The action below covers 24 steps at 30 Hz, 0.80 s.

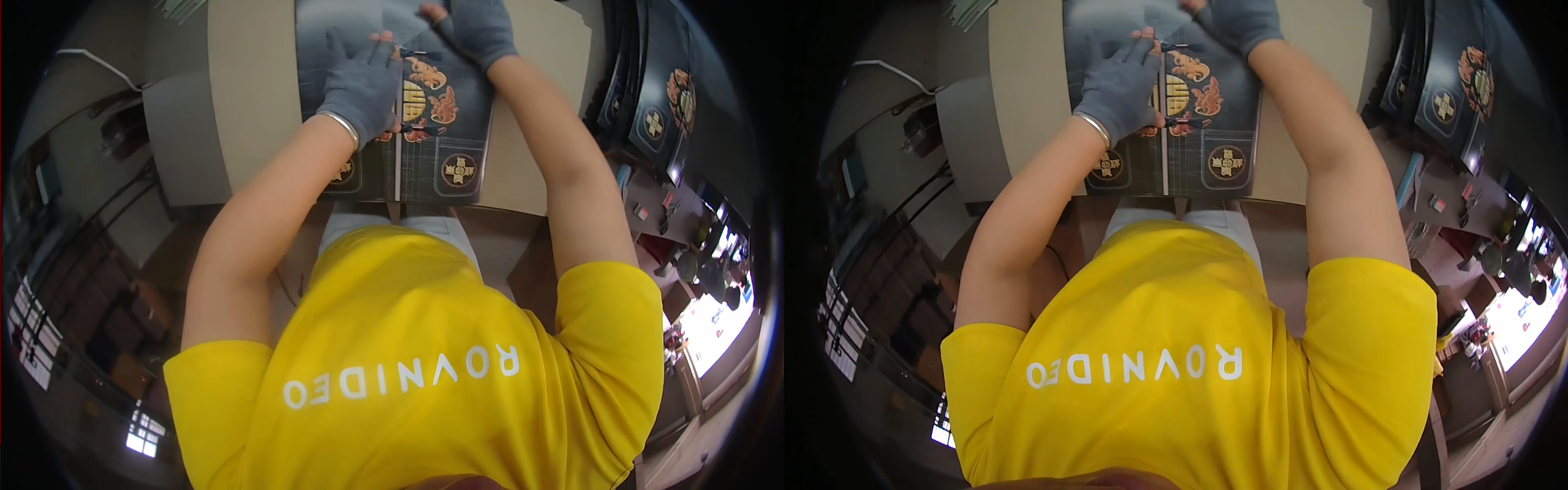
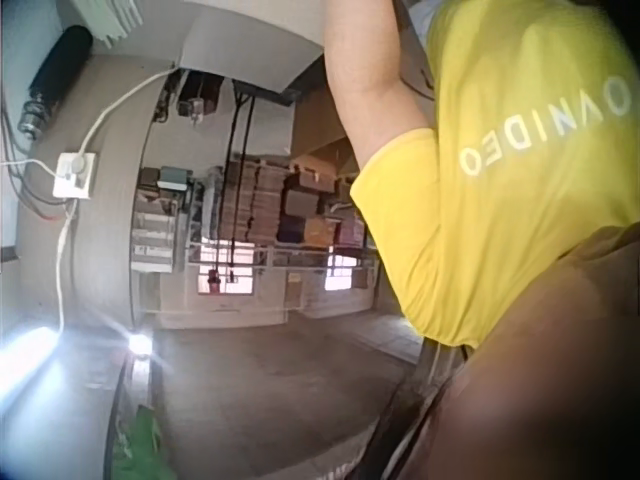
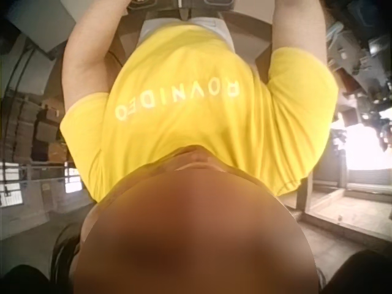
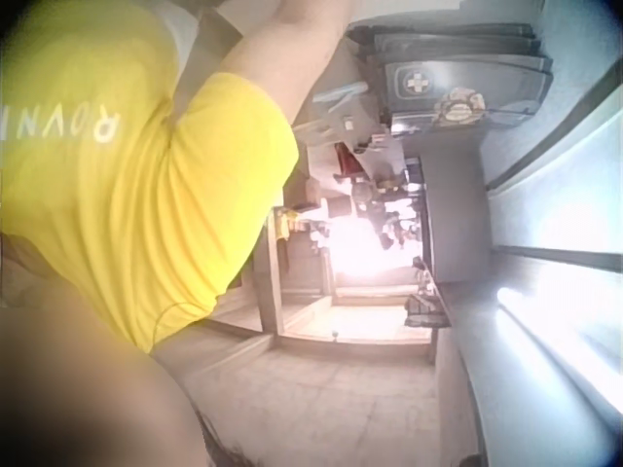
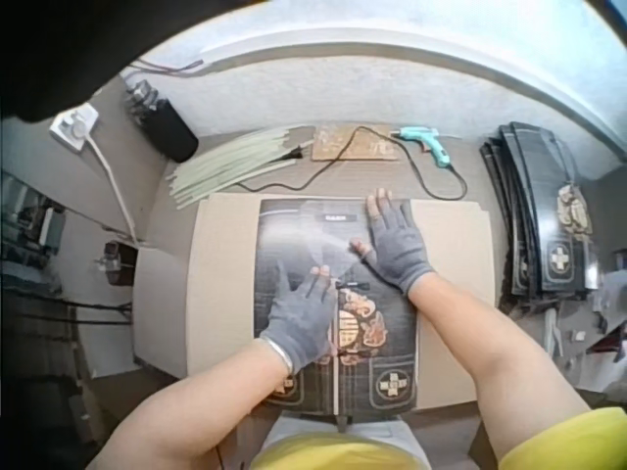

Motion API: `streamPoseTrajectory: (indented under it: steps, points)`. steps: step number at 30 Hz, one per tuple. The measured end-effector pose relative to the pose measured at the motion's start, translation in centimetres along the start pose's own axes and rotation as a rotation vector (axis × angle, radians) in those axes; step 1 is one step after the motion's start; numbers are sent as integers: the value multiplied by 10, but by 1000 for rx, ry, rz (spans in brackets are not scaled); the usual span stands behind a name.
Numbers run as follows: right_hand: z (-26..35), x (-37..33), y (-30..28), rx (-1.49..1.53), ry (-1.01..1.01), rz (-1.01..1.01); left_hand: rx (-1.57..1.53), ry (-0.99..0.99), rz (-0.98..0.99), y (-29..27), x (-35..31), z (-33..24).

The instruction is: Folding printed cardboard packaging sleeves on a workbench for preparation.

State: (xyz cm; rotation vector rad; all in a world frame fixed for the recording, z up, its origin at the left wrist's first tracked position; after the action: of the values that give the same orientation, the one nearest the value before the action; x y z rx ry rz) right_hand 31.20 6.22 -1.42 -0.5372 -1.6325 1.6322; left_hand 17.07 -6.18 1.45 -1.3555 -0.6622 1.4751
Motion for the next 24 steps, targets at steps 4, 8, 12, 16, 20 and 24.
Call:
streamPoseTrajectory:
  steps: [4,8,12,16,20,24]
  points:
    - [43,-84,-8,187,-213,-233,2,9,-39,-1,-1,-3]
    - [81,-154,-12,47,-67,-71,12,16,-57,-1,-5,-3]
    - [116,-215,-18,57,53,68,12,13,-56,-1,-5,-4]
    - [152,-280,-21,120,149,97,21,1,-40,-4,-5,0]
    - [181,-338,-29,67,221,173,-118,39,-117,9,-2,16]
    - [172,-328,-60,231,433,57,-577,187,-566,50,-17,43]
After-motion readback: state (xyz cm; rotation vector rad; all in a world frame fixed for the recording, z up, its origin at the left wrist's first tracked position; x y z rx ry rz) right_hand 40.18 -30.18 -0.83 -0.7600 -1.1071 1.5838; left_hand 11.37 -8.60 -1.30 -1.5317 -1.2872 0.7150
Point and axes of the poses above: each hand's wrist, its own x-axis towards the middle knuckle, its own y-axis out of the palm, z = x × y, the point moved 6 cm from there along x, towards the middle knuckle, and after that the axes turned 14 degrees about -y, right-handed, at the moved point
